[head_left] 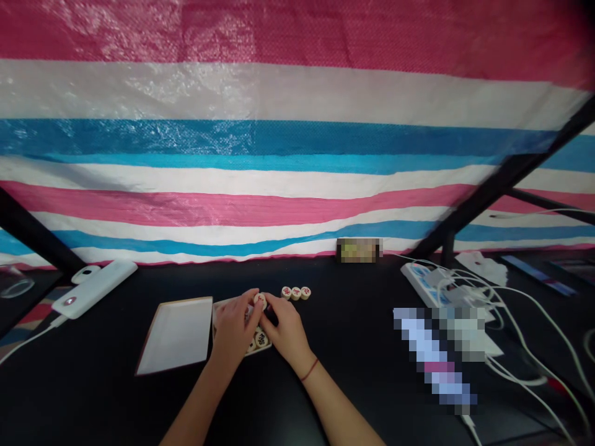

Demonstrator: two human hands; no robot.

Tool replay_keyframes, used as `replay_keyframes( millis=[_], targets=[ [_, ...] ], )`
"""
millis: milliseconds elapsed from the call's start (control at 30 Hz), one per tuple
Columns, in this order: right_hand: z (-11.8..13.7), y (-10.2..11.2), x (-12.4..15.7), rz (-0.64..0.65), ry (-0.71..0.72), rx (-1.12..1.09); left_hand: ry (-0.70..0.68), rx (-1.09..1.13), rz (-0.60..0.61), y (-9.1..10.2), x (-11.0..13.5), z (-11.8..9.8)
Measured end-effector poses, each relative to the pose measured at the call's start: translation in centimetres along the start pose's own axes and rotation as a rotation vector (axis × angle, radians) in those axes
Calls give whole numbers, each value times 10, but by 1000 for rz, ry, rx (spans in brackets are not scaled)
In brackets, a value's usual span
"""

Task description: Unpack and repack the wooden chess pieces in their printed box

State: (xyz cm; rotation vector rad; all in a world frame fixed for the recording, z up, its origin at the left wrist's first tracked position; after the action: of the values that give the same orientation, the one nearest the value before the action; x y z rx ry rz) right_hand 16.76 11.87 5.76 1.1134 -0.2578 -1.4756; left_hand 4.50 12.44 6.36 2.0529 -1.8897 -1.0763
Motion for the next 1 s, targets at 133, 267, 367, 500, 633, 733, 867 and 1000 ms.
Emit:
replay_keyframes(
  millis=[133,267,367,500,633,733,867,1000],
  targets=[
    [8,5,0,-51,27,-8,-63,85,39,-1,0,-4],
    [7,11,-1,-81,31,-13,-44,101,-2,6,0,-4],
    [-19,35,-4,-176,-27,60,18,64,-63,15,1,2],
    [-96,81,1,-328,-322,208,73,66,-115,25,0,12],
    [-149,83,6,-149,-428,341,9,132,-118,26,-2,9],
    [-160,71,10,-9,-434,409,-21,160,-103,24,-2,8],
    [-159,59,13,93,-462,456,22,168,-98,21,-2,13],
    [-157,55,12,121,-456,433,20,148,-78,20,-2,12]
  ],
)
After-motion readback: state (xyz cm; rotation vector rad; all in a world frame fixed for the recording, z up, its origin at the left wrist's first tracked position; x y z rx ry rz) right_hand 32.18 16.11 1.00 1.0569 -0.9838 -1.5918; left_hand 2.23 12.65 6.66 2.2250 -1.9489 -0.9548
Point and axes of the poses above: each hand's wrist, its own x-axis away from the middle knuckle, its own y-axis out of the back of the hand, z = x × y, the point moved 10 cm from there along -x, towards the middle knuckle, and after that the axes turned 13 degrees about x, right-handed, at the moved point
